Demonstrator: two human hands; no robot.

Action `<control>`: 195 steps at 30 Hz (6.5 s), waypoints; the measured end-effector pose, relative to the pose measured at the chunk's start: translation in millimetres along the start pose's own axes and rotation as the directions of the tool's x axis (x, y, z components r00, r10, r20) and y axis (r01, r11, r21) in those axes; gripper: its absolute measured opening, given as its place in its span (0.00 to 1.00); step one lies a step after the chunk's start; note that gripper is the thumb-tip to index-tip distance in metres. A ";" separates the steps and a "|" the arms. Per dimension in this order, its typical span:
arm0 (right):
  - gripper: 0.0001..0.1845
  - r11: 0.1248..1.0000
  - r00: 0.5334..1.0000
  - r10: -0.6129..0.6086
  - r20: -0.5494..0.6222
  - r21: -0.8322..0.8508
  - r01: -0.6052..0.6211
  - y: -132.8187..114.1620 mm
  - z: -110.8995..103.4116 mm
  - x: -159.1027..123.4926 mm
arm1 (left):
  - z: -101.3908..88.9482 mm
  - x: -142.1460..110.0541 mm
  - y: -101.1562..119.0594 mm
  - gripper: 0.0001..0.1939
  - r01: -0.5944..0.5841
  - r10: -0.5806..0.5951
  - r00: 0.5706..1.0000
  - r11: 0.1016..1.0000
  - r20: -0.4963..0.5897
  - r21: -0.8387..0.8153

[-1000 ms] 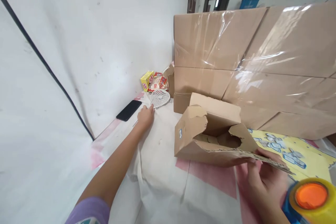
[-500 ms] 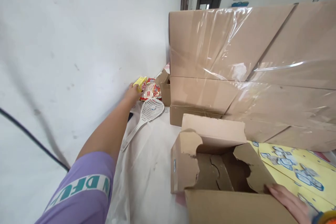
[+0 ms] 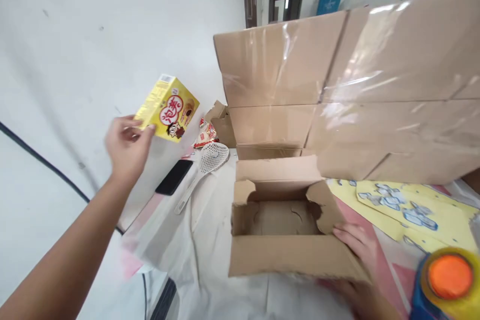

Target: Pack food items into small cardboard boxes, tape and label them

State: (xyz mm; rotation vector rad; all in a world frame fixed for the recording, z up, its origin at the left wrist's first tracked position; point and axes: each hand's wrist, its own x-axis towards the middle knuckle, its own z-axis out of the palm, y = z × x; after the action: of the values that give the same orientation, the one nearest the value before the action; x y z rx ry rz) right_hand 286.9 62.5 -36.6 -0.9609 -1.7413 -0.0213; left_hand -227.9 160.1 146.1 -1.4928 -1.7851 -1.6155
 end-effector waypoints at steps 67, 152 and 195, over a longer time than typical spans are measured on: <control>0.38 0.988 0.984 -0.040 0.173 0.154 0.013 -18.8 -5.8 12.2 | 68.0 -171.2 259.7 0.27 -0.274 0.162 0.157 0.955 0.974 -0.114; 0.19 0.938 0.955 0.243 0.172 0.210 -0.276 -19.5 -25.1 55.3 | 20.6 -243.2 181.8 0.19 -0.259 0.225 0.701 0.964 0.676 -0.052; 0.21 0.281 0.574 0.811 0.110 0.788 -0.548 -16.4 -133.6 -5.7 | 8.2 -269.3 219.2 0.15 -0.351 0.360 0.841 0.931 0.403 -0.099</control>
State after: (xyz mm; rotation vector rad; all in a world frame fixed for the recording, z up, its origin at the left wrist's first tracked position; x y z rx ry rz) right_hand 383.4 -12.6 20.0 -0.9043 -0.7029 1.0378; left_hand 66.0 0.4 52.6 -2.1581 -1.5461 -1.1967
